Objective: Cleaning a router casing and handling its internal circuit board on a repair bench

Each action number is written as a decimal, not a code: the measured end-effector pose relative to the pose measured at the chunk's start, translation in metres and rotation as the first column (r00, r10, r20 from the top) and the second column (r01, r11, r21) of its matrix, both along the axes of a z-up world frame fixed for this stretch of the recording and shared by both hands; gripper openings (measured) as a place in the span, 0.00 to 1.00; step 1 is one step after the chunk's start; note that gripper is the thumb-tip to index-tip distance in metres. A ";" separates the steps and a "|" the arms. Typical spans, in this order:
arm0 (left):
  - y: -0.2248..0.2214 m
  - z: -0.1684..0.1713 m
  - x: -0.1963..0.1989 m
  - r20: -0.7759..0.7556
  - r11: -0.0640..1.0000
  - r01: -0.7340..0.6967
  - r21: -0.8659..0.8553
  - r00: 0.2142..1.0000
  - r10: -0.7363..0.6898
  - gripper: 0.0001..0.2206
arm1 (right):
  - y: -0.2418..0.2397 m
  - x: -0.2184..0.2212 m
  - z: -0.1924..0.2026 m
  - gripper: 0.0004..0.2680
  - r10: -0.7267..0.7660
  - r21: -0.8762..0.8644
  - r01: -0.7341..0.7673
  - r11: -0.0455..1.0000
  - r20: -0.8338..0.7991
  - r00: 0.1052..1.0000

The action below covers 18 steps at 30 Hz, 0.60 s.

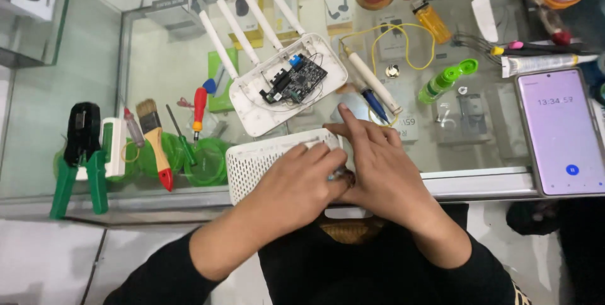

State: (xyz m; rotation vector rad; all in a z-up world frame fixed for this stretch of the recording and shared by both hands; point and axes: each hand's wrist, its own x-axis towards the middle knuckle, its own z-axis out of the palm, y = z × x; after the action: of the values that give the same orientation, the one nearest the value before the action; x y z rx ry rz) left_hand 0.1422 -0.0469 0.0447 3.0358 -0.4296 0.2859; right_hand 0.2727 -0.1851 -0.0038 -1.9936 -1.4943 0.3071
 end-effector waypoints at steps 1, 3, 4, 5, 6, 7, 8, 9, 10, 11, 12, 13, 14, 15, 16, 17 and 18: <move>0.017 0.000 0.009 0.005 1.000 0.016 0.005 1.000 -0.016 0.06 | 0.002 0.004 0.001 0.49 -0.016 0.005 0.016 1.000 0.005 1.000; 0.044 -0.002 0.012 -0.032 0.986 -0.146 0.081 0.988 0.149 0.12 | 0.002 0.002 0.001 0.53 0.007 -0.061 -0.007 0.998 0.003 1.000; 0.033 -0.004 0.004 -0.033 0.984 -0.156 0.081 0.987 0.159 0.12 | 0.001 0.000 0.001 0.53 0.018 -0.062 -0.018 0.998 0.002 1.000; 0.023 -0.005 -0.004 -0.051 0.995 -0.090 0.031 0.994 0.091 0.12 | 0.000 -0.002 0.001 0.51 0.015 -0.060 -0.015 0.998 0.005 1.000; 0.015 -0.006 -0.006 -0.057 1.000 -0.013 -0.011 0.998 0.012 0.12 | 0.002 -0.001 0.002 0.49 0.002 -0.050 -0.001 0.999 0.016 1.000; 0.027 -0.006 -0.006 -0.049 1.000 -0.012 -0.003 0.999 0.012 0.12 | 0.004 0.002 0.003 0.49 0.001 -0.042 0.000 0.999 0.023 1.000; 0.036 -0.008 -0.010 -0.002 0.999 -0.029 0.026 1.000 0.029 0.13 | 0.003 0.001 0.003 0.51 0.001 -0.065 0.001 0.998 0.030 1.000; 0.044 -0.010 -0.014 0.046 0.997 -0.047 0.054 0.998 0.045 0.15 | 0.002 0.000 0.002 0.53 0.001 -0.088 0.002 0.996 0.036 0.999; 0.042 -0.011 -0.020 0.041 0.997 -0.056 0.053 0.998 0.054 0.15 | 0.001 -0.002 0.002 0.53 0.011 -0.090 -0.008 0.996 0.031 0.999; 0.040 -0.012 -0.026 0.014 0.986 -0.143 0.086 0.990 0.142 0.16 | 0.000 -0.004 0.002 0.54 0.007 -0.088 -0.004 0.996 0.026 1.000; 0.043 -0.011 -0.026 0.004 0.967 -0.219 0.129 0.975 0.220 0.18 | 0.003 -0.001 0.003 0.54 -0.007 -0.074 0.010 0.997 0.034 0.999; 0.038 -0.011 -0.029 0.015 0.966 -0.220 0.136 0.975 0.220 0.18 | 0.004 0.000 0.002 0.54 -0.008 -0.065 0.010 0.998 0.043 0.999; 0.030 -0.013 -0.035 0.015 0.983 -0.156 0.095 0.988 0.156 0.17 | 0.003 -0.001 -0.001 0.53 -0.015 -0.058 0.019 0.998 0.066 0.998; 0.023 -0.016 -0.041 0.019 0.994 -0.091 0.055 0.996 0.090 0.15 | 0.003 -0.003 -0.004 0.51 -0.022 -0.051 0.027 0.998 0.089 0.996; 0.030 -0.018 -0.043 0.015 0.993 -0.110 0.050 0.994 0.110 0.15 | 0.002 -0.004 -0.003 0.51 -0.002 -0.057 0.007 0.998 0.085 0.996; 0.037 -0.020 -0.044 0.043 0.963 -0.256 0.085 0.967 0.253 0.18 | 0.001 -0.005 -0.001 0.52 -0.004 -0.092 0.010 0.996 0.067 0.998; 0.050 -0.020 -0.041 0.082 0.914 -0.385 0.125 0.922 0.378 0.20 | 0.004 -0.003 0.001 0.53 -0.018 -0.117 0.025 0.993 0.053 0.998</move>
State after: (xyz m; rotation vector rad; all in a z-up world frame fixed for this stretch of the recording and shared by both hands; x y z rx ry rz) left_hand 0.1013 0.0033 0.0242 3.2359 0.1586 0.3757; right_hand 0.2701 -0.1808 -0.0025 -2.1241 -1.5173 0.3439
